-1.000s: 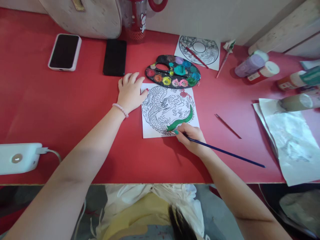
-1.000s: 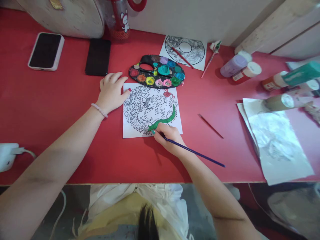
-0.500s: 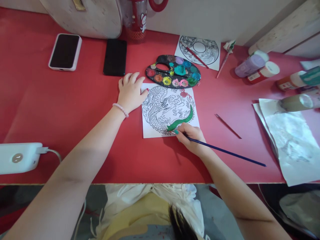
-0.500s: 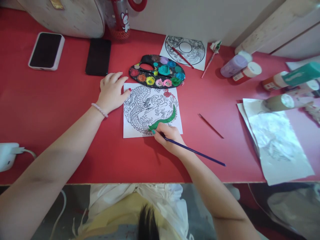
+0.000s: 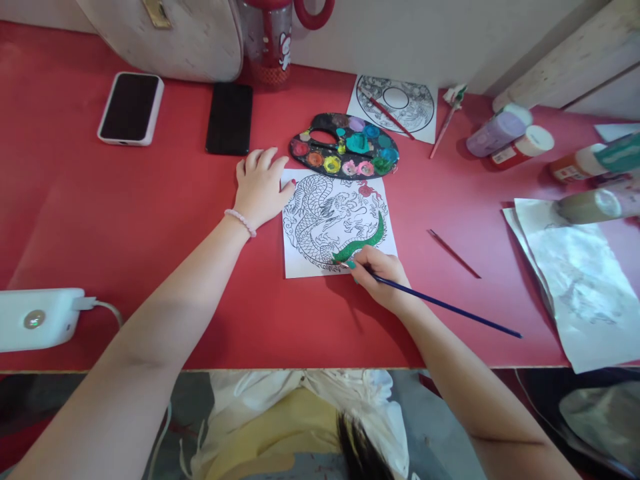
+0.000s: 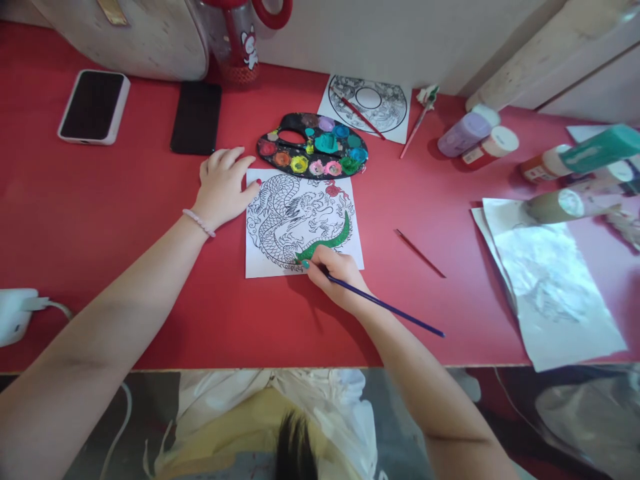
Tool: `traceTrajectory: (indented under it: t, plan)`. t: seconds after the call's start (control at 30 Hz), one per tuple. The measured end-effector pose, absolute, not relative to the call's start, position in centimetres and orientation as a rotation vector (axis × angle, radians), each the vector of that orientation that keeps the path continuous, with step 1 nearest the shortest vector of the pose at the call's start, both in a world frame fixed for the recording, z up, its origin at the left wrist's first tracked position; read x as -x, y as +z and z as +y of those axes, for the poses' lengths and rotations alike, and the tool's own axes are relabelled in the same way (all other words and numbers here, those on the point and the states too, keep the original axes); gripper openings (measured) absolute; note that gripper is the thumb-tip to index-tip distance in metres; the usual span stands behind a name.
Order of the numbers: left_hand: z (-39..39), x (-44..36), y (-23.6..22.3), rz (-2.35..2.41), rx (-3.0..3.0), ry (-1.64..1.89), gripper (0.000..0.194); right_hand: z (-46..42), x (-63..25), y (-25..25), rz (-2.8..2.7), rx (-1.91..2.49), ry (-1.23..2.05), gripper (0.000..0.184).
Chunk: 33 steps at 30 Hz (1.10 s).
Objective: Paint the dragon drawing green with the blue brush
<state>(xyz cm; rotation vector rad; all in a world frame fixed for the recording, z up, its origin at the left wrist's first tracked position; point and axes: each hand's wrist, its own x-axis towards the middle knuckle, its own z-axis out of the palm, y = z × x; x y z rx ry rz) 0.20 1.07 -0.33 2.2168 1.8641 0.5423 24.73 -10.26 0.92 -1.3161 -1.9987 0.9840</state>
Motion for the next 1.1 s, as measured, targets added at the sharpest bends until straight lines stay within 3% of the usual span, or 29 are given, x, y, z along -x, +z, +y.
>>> traceTrajectory:
  t: [0.43,0.73,1.1]
  plan:
    - [0.9,-0.2,-0.1,1.888,-2.271,0.489,0.042,-10.3,-24.7,0.9,-1.951,1.281,0.923,0.022]
    - [0.9,-0.2,-0.2,1.907,-2.277,0.498,0.041,-10.1,-25.5,0.2,-1.665,1.371,0.809,0.018]
    - [1.0,-0.3,-0.1,1.969,-2.280,0.515,0.039,-6.4,-26.4,0.2,-1.316,1.318,0.913,0.010]
